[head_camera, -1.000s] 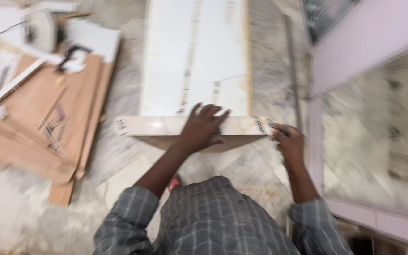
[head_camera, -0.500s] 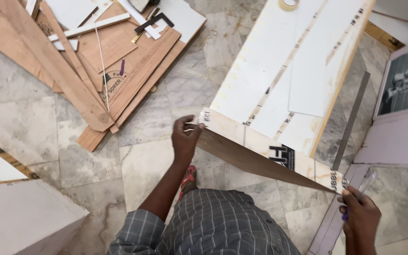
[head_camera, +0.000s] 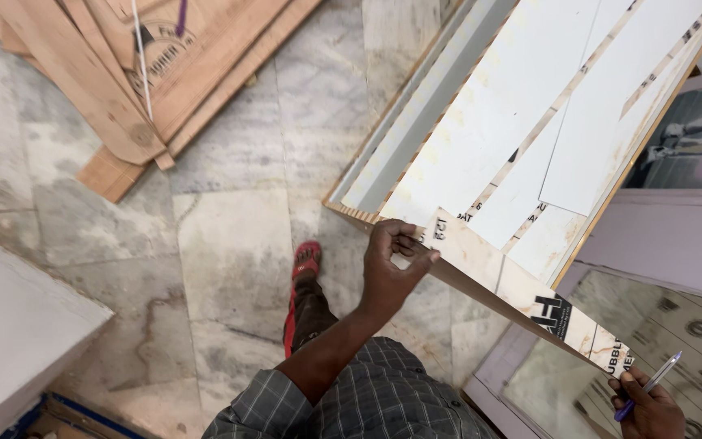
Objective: The person applies masking tape to a wooden cabinet, then sits on the floor to measure and mark a white wooden strip using a square ruler and pen. They use a handheld electric saw to cut the strip along the marked line, then fit the cut piece into the cabinet.
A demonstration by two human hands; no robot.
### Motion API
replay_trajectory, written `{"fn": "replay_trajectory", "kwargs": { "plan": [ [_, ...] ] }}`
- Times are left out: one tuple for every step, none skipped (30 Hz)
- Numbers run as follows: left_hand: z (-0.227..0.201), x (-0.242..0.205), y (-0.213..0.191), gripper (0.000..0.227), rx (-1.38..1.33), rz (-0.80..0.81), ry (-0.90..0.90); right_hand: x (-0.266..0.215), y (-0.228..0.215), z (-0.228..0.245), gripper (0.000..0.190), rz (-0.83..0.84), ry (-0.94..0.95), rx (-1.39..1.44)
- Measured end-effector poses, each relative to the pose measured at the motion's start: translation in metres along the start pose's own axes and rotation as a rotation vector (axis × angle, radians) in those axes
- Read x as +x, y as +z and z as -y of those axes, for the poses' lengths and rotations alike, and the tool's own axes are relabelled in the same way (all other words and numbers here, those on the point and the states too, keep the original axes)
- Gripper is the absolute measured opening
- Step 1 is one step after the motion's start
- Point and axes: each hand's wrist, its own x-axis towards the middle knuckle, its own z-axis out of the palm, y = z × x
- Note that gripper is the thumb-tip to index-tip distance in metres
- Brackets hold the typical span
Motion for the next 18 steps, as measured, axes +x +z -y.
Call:
{"fn": "replay_trajectory", "kwargs": {
  "plan": [
    [0.000, 0.001, -0.001, 0.047, 0.024, 0.008, 0.029, -0.003, 0.003, 0.005, 0.028, -0.020, 0.027, -0.025],
    [-0.001, 0.001, -0.003, 0.049, 0.049, 0.019, 0.058, -0.007, 0.005, 0.011, 0.028, -0.042, 0.055, -0.046],
    [-0.002, 0.000, -0.003, 0.048, 0.057, 0.014, 0.064, -0.011, 0.007, 0.016, 0.029, -0.064, 0.082, -0.066],
    [-0.003, 0.001, -0.003, 0.047, 0.065, 0.010, 0.072, -0.013, 0.009, 0.021, 0.029, -0.072, 0.102, -0.077],
    [-0.004, 0.002, -0.002, 0.046, 0.072, 0.006, 0.080, -0.015, 0.011, 0.026, 0.028, -0.079, 0.122, -0.087],
    [-0.003, 0.004, -0.002, 0.045, 0.085, 0.004, 0.110, -0.017, 0.013, 0.029, 0.028, -0.089, 0.141, -0.092],
    [-0.002, 0.006, 0.000, 0.043, 0.098, 0.003, 0.141, -0.017, 0.015, 0.031, 0.027, -0.083, 0.149, -0.102],
    [-0.002, 0.006, 0.000, 0.042, 0.112, 0.004, 0.171, -0.019, 0.016, 0.034, 0.026, -0.078, 0.159, -0.110],
    [-0.002, 0.005, 0.001, 0.042, 0.121, 0.009, 0.155, -0.021, 0.016, 0.037, 0.025, -0.072, 0.168, -0.119],
    [-0.002, 0.005, 0.002, 0.041, 0.130, 0.016, 0.143, -0.022, 0.017, 0.039, 0.025, -0.092, 0.178, -0.131],
    [-0.003, 0.004, 0.003, 0.041, 0.140, 0.023, 0.130, -0.023, 0.017, 0.041, 0.024, -0.112, 0.187, -0.144],
    [-0.002, 0.005, 0.003, 0.041, 0.130, 0.028, 0.117, -0.023, 0.019, 0.042, 0.024, -0.130, 0.195, -0.153],
    [-0.002, 0.005, 0.004, 0.041, 0.120, 0.032, 0.104, -0.022, 0.020, 0.042, 0.024, -0.126, 0.194, -0.158],
    [-0.003, 0.006, 0.004, 0.041, 0.112, 0.035, 0.094, -0.022, 0.021, 0.043, 0.024, -0.118, 0.192, -0.162],
    [-0.004, 0.007, 0.004, 0.042, 0.096, 0.039, 0.053, -0.023, 0.021, 0.044, 0.024, -0.111, 0.189, -0.166],
    [-0.006, 0.007, 0.003, 0.043, 0.080, 0.043, 0.011, -0.026, 0.021, 0.044, 0.024, -0.109, 0.185, -0.158],
    [-0.008, 0.008, 0.003, 0.044, 0.064, 0.048, -0.031, -0.028, 0.020, 0.044, 0.024, -0.106, 0.182, -0.150],
    [-0.009, 0.010, 0.002, 0.045, 0.066, 0.056, -0.028, -0.027, 0.022, 0.044, 0.025, -0.099, 0.175, -0.142]
  ]
}}
